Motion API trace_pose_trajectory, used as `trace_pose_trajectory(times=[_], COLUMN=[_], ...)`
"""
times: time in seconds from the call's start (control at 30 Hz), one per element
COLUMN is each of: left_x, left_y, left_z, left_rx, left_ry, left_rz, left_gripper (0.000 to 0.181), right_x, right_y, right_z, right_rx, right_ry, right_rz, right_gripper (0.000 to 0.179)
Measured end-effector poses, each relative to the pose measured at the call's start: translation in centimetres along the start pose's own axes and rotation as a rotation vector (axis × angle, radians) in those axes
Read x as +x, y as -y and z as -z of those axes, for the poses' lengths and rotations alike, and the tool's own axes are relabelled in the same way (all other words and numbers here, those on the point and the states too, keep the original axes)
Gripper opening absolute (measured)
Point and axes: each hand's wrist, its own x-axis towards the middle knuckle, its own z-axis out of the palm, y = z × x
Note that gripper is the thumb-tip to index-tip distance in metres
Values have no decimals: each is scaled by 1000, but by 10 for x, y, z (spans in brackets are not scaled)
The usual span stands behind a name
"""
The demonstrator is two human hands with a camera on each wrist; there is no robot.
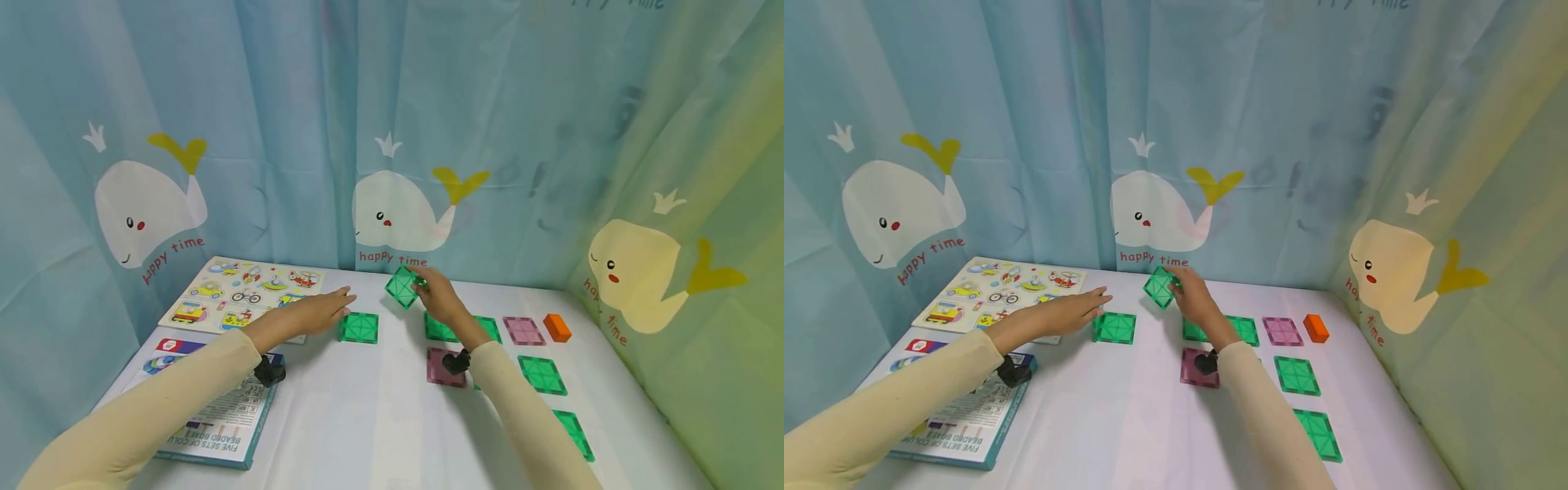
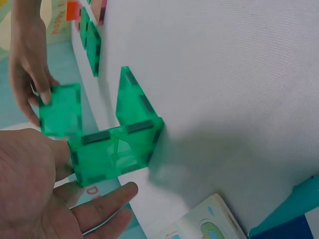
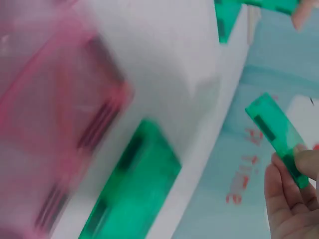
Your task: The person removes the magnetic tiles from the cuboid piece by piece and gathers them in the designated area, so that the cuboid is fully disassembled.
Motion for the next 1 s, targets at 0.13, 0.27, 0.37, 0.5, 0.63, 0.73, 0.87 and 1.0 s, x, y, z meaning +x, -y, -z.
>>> trace_pose_trajectory(times=[0.13, 0.27, 0.37, 0.5, 0.63, 0.73, 0.87, 1.0], left_x=[0, 0, -1, -1, -3, -4, -4, -4], left_y=[-1, -1, 0, 2, 3, 4, 3, 0], left_z=[-1, -1, 0, 1, 4, 5, 4, 3], left_rx=[-9, -24, -35, -31, -22, -18, -18, -21], left_ry=[2, 3, 0, -1, -3, -1, 1, -7], left_rz=[-4, -11, -6, -12, -11, -9, -13, -17], left_gripper=[53, 53, 53, 52, 51, 50, 50, 50], right_x=[-20, -43, -61, -85, -107, -125, -153, -181], right_y=[-11, -17, -18, -12, -3, 2, 3, -4], right_z=[25, 54, 78, 104, 117, 119, 120, 120], right_rx=[20, 44, 61, 81, 84, 94, 111, 180], right_ry=[-17, 34, 118, 212, 279, 335, 424, 522], right_rz=[-18, -46, -64, -72, -67, -36, -11, -65], right_gripper=[50, 46, 44, 41, 38, 36, 33, 32])
